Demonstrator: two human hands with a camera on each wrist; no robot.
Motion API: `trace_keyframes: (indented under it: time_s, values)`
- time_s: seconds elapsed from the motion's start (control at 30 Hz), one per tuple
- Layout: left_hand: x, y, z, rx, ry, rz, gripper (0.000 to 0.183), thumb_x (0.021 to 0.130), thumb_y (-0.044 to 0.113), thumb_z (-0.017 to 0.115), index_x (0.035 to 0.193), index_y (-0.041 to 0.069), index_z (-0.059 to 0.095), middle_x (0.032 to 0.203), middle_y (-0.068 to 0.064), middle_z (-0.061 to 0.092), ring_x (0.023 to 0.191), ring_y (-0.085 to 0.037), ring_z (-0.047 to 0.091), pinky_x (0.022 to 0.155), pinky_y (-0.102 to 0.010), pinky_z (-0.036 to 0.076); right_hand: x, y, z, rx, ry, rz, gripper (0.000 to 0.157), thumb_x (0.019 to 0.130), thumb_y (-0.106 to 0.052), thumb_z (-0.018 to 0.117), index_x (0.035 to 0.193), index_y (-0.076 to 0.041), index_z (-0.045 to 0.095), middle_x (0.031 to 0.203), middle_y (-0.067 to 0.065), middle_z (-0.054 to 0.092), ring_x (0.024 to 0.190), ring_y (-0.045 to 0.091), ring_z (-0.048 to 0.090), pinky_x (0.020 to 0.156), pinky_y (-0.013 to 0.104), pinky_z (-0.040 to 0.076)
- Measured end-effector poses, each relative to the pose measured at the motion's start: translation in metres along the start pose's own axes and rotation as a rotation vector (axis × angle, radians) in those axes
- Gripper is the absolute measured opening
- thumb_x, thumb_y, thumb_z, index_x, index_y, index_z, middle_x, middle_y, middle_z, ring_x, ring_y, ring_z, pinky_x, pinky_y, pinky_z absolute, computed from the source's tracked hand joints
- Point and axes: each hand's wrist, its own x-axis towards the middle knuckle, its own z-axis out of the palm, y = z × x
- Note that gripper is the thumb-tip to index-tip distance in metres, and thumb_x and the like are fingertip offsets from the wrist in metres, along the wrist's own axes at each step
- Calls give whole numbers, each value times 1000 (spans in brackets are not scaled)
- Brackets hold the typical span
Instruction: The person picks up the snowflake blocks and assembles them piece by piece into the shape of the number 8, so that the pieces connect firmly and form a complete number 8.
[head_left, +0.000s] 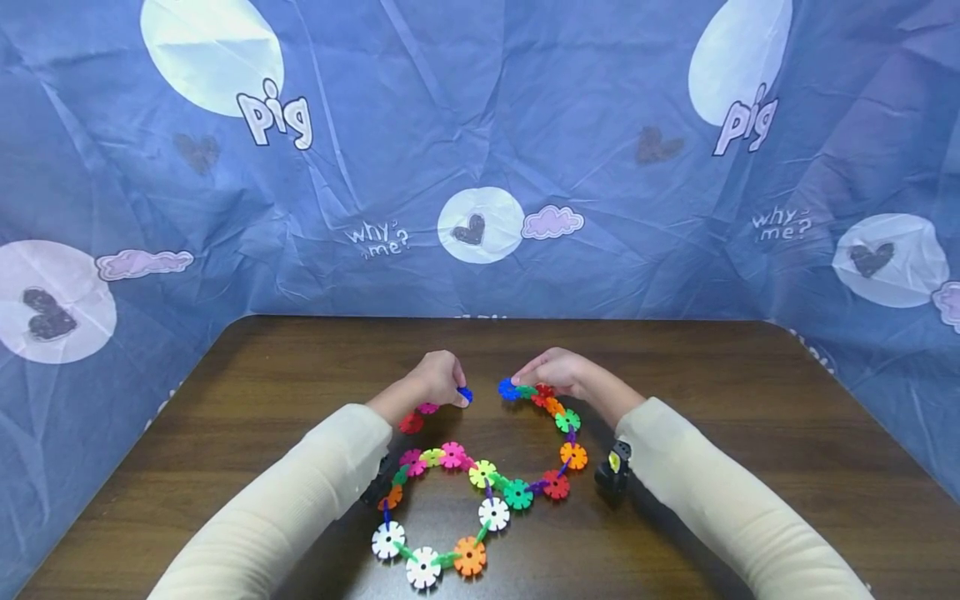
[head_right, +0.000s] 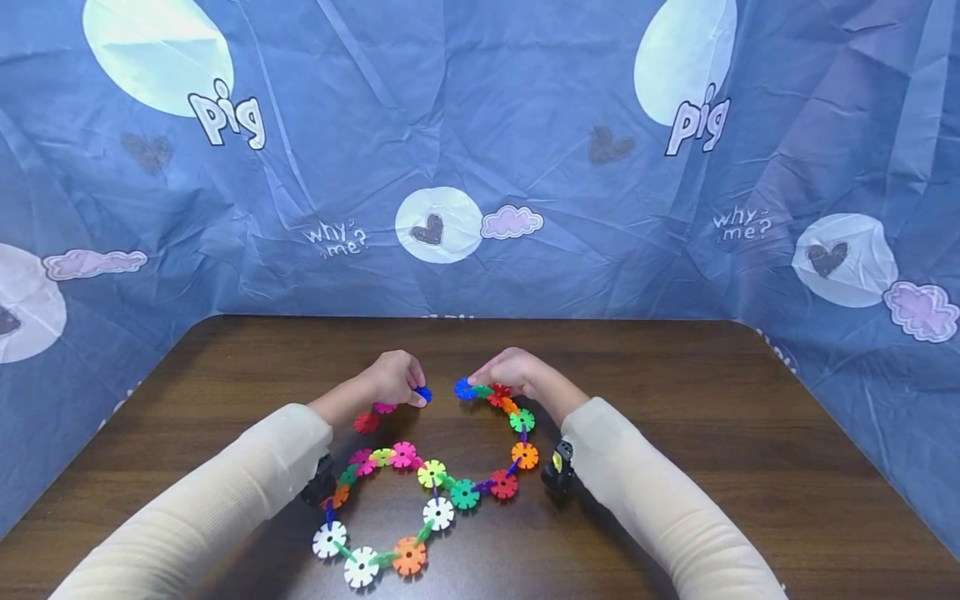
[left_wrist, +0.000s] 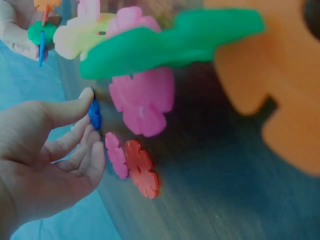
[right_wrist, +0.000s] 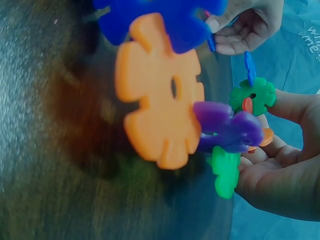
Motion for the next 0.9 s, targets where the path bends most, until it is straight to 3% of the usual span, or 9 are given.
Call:
trace_keyframes:
  time_s: [0.17,0.37,0.5,0.7,0.9]
  values:
    - [-8,6,-4,9,1,16,27,72,23,85,82,5,69,84,-6,68,77,-14,55,76,-27,51,2,0,1,-16,14,3,30,90,-21,66,113,-2,69,132,12,61,122,26,55,106,44,45]
    - [-9,9,0,-82,81,126,24,68,15,87,78,3,68,75,-7,70,67,-10,57,62,-19,47,1,0,3,-32,26,21,30,90,-23,67,111,-2,69,127,13,64,117,27,59,104,44,46]
    - [-12,14,1,-143,112,180,15,73,11,84,73,5,71,71,-5,71,63,-8,58,59,-18,46,1,0,3,-29,46,20,30,90,-22,67,111,-1,69,126,14,65,113,26,61,101,42,48]
    - [-16,23,1,-169,138,202,8,77,10,80,74,6,73,74,-6,74,64,-9,63,62,-20,53,0,1,2,-28,88,12,31,89,-23,68,111,-2,70,129,14,63,115,27,60,99,43,49]
    - [-17,27,2,-145,188,196,9,79,13,79,73,6,75,72,-5,74,61,-7,60,57,-17,48,2,0,1,-17,109,15,32,88,-24,69,111,-1,70,129,15,62,113,27,59,98,41,50]
